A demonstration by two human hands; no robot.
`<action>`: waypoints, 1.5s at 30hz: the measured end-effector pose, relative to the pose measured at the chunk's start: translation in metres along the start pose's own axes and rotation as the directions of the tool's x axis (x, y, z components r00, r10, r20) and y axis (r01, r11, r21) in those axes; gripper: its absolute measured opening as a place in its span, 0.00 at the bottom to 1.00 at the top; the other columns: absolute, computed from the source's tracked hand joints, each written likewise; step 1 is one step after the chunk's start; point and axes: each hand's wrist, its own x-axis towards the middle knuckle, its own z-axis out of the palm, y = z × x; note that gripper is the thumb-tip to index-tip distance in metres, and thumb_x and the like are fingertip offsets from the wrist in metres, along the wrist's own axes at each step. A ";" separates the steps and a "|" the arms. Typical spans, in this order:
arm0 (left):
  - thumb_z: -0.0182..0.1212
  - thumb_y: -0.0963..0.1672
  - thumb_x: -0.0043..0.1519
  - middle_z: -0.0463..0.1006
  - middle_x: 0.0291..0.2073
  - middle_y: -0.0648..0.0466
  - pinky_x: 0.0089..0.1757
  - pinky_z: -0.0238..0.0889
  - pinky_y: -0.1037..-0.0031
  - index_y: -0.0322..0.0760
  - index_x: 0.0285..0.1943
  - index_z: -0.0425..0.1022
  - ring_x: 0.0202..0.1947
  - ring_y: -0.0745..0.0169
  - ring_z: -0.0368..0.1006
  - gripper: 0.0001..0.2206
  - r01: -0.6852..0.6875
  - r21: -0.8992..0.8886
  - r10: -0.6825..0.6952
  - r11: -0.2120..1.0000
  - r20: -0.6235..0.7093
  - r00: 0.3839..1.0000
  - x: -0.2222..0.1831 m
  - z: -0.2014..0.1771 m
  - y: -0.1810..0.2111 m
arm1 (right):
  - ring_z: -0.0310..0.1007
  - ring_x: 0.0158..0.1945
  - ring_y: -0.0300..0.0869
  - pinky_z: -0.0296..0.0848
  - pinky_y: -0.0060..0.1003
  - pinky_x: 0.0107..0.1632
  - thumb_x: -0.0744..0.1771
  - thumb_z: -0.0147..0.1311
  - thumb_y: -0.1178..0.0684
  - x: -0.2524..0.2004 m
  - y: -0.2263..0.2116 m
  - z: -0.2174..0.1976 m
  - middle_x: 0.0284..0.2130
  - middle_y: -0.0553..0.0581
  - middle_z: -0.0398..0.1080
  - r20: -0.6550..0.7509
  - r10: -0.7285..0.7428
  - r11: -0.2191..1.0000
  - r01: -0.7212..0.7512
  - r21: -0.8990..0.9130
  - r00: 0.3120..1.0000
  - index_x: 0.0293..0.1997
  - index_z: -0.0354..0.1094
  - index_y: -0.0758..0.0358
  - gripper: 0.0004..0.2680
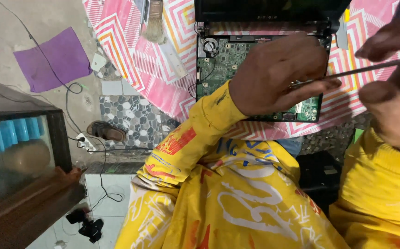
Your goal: Disassembling a laptop by removing the keyboard and unscrewing the motherboard from the chassis.
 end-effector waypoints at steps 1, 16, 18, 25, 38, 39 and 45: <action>0.47 0.46 0.69 0.66 0.31 0.47 0.34 0.59 0.58 0.33 0.41 0.63 0.31 0.43 0.65 0.10 0.026 0.012 -0.027 1.000 0.027 0.999 0.000 0.001 0.001 | 0.58 0.41 0.41 0.55 0.28 0.44 0.77 0.45 0.61 -0.006 0.016 0.010 0.45 0.66 0.65 0.024 -0.205 0.588 0.143 -0.796 0.978 0.49 0.60 0.79 0.06; 0.44 0.51 0.69 0.71 0.34 0.52 0.32 0.59 0.59 0.38 0.44 0.67 0.33 0.47 0.71 0.14 0.067 0.045 -0.074 0.997 0.197 0.978 0.001 -0.011 0.007 | 0.65 0.43 0.58 0.62 0.48 0.52 0.74 0.55 0.66 0.002 0.025 0.029 0.39 0.76 0.67 0.308 -0.123 -0.375 0.244 -0.894 0.943 0.45 0.70 0.88 0.06; 0.39 0.48 0.70 0.69 0.32 0.50 0.30 0.57 0.58 0.36 0.41 0.69 0.33 0.46 0.70 0.14 0.034 0.027 -0.040 0.999 0.233 0.972 0.003 -0.011 0.007 | 0.67 0.39 0.58 0.63 0.48 0.47 0.73 0.54 0.64 0.003 0.022 0.026 0.37 0.76 0.69 0.336 -0.043 -0.391 0.293 -0.872 0.941 0.44 0.71 0.87 0.07; 0.48 0.50 0.70 0.75 0.38 0.51 0.35 0.64 0.61 0.39 0.49 0.68 0.36 0.47 0.75 0.13 0.072 0.079 -0.084 0.994 0.161 0.983 -0.011 -0.004 0.001 | 0.64 0.44 0.58 0.60 0.48 0.54 0.74 0.57 0.65 -0.005 0.033 0.015 0.41 0.77 0.65 0.335 -0.210 -0.348 0.249 -0.904 0.919 0.48 0.69 0.88 0.07; 0.47 0.53 0.70 0.77 0.35 0.51 0.31 0.63 0.59 0.40 0.50 0.65 0.32 0.48 0.76 0.15 0.081 0.227 -0.109 0.970 0.115 0.987 -0.035 0.011 -0.011 | 0.64 0.33 0.58 0.61 0.50 0.43 0.69 0.66 0.66 0.007 0.038 0.011 0.29 0.72 0.66 0.447 -0.074 -0.387 0.388 -0.837 0.891 0.44 0.71 0.89 0.08; 0.47 0.53 0.70 0.77 0.35 0.51 0.31 0.63 0.59 0.40 0.50 0.65 0.32 0.48 0.76 0.15 0.078 0.232 -0.107 0.970 0.115 0.988 -0.031 0.009 -0.009 | 0.64 0.33 0.58 0.61 0.50 0.43 0.69 0.66 0.66 0.010 0.039 0.014 0.29 0.72 0.66 0.452 -0.073 -0.387 0.393 -0.834 0.889 0.44 0.71 0.89 0.08; 0.62 0.51 0.66 0.78 0.35 0.54 0.39 0.71 0.70 0.41 0.55 0.69 0.33 0.61 0.77 0.16 0.242 -0.109 -0.217 0.964 0.202 0.955 -0.038 -0.019 -0.004 | 0.65 0.29 0.62 0.61 0.51 0.36 0.72 0.43 0.60 0.009 0.036 0.015 0.28 0.79 0.68 0.527 -0.074 -0.414 0.454 -0.789 0.847 0.33 0.66 0.91 0.15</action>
